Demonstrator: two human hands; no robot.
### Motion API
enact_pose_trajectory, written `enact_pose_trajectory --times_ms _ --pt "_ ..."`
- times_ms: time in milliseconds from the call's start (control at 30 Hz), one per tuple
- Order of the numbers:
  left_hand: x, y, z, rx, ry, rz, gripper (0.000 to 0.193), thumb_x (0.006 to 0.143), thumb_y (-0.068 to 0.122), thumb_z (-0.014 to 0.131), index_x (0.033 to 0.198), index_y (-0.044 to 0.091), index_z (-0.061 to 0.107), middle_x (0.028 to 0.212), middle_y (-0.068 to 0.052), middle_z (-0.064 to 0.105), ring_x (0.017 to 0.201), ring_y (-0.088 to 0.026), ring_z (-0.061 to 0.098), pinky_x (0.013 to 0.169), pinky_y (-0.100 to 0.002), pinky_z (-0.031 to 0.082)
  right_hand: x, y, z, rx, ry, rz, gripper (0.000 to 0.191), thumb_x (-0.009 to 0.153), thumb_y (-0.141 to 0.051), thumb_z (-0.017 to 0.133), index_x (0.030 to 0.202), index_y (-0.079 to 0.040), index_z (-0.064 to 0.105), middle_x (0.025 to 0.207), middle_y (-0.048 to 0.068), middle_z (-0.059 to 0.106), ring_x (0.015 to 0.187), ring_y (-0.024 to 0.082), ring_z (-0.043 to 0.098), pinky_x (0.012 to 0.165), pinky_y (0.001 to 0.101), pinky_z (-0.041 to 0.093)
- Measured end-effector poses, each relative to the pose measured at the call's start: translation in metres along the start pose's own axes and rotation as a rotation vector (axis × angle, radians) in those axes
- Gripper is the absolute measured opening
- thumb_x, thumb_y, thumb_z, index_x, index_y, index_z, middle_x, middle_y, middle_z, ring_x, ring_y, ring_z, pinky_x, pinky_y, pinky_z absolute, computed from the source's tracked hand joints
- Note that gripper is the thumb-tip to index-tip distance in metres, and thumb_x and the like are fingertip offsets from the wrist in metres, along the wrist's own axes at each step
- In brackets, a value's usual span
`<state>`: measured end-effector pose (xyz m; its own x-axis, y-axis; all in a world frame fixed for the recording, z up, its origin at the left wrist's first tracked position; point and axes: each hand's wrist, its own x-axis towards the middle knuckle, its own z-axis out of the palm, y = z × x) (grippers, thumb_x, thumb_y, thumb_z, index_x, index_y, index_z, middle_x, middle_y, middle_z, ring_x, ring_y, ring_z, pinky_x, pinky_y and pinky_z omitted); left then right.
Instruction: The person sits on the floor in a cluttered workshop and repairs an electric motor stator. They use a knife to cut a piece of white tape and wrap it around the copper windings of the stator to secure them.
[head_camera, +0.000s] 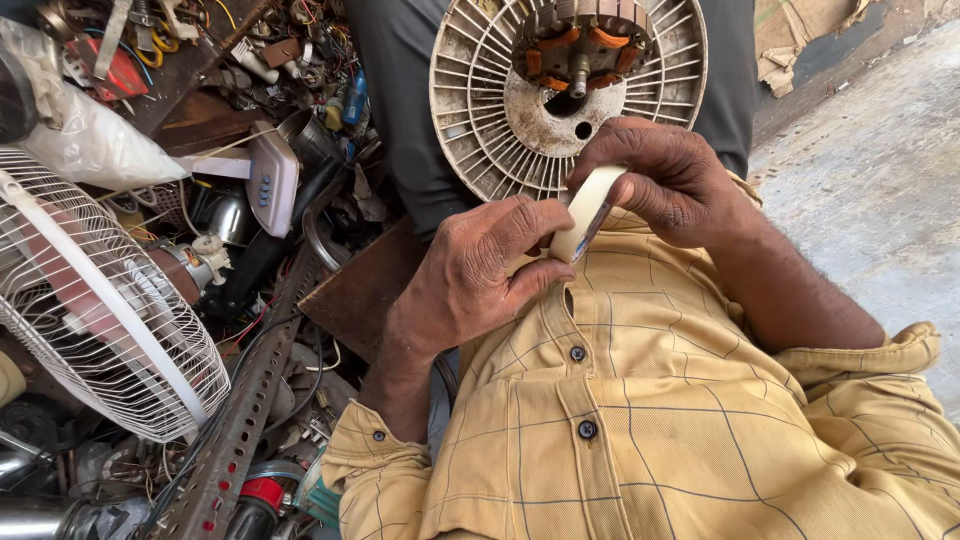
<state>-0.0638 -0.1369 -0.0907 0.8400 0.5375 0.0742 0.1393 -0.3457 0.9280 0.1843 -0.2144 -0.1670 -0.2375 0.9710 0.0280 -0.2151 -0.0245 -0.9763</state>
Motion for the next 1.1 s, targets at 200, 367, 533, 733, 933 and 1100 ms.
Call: enact_pose_trajectory --times_ms 200,367,533,733,933,1100 --pt "0.002 -0.001 0.002 0.031 0.002 -0.014 0.036 0.091 0.014 0.086 0.114 0.011 0.058 0.1 -0.009 0.066 0.088 -0.025 0.072 0.076 -0.038 0.06 -0.004 0.01 -0.002 0.02 0.05 -0.044 0.04 0.108 -0.039 0.063 0.123 -0.002 0.068 0.113 0.008 0.07 0.101 0.014 0.069 0.09 0.029 0.059" --pt "0.005 0.002 0.011 0.041 0.14 0.044 0.039 0.093 0.013 0.083 0.121 0.005 0.057 0.113 -0.012 0.067 0.103 -0.029 0.07 0.088 -0.04 0.06 -0.007 0.008 -0.002 0.189 0.097 -0.08 0.032 0.109 -0.034 0.069 0.122 -0.004 0.07 0.112 0.01 0.071 0.108 0.017 0.069 0.099 0.034 0.058" --pt "-0.003 0.008 0.012 0.14 0.254 0.111 0.035 0.099 0.009 0.079 0.129 0.005 0.061 0.12 -0.011 0.07 0.109 -0.026 0.071 0.088 -0.038 0.06 -0.006 -0.004 -0.003 0.175 0.018 -0.099 0.029 0.106 -0.029 0.074 0.122 -0.005 0.071 0.117 0.013 0.072 0.123 0.023 0.067 0.11 0.0402 0.056" --pt "-0.011 0.005 0.008 0.132 0.29 0.132 0.038 0.103 0.009 0.075 0.136 0.007 0.056 0.121 -0.012 0.07 0.109 -0.026 0.072 0.089 -0.038 0.062 -0.004 -0.01 0.006 -0.044 -0.034 -0.096 0.03 0.095 -0.024 0.077 0.116 -0.003 0.073 0.112 0.014 0.076 0.117 0.026 0.075 0.104 0.0406 0.063" --pt "-0.015 -0.004 0.009 0.004 0.254 0.08 0.045 0.106 0.01 0.072 0.144 0.006 0.049 0.122 -0.012 0.071 0.107 -0.022 0.072 0.089 -0.034 0.063 -0.006 -0.022 0.009 -0.223 -0.025 -0.101 0.037 0.087 -0.024 0.083 0.115 -0.003 0.072 0.111 0.013 0.077 0.104 0.022 0.078 0.089 0.032 0.064" --pt "-0.011 -0.008 0.006 -0.144 0.235 0.054 0.042 0.108 0.013 0.068 0.146 0.009 0.05 0.123 -0.012 0.07 0.117 -0.025 0.071 0.104 -0.036 0.062 -0.008 -0.03 0.011 -0.268 -0.025 -0.177 0.038 0.083 -0.024 0.086 0.112 -0.003 0.072 0.103 0.012 0.076 0.096 0.02 0.078 0.083 0.0311 0.062"
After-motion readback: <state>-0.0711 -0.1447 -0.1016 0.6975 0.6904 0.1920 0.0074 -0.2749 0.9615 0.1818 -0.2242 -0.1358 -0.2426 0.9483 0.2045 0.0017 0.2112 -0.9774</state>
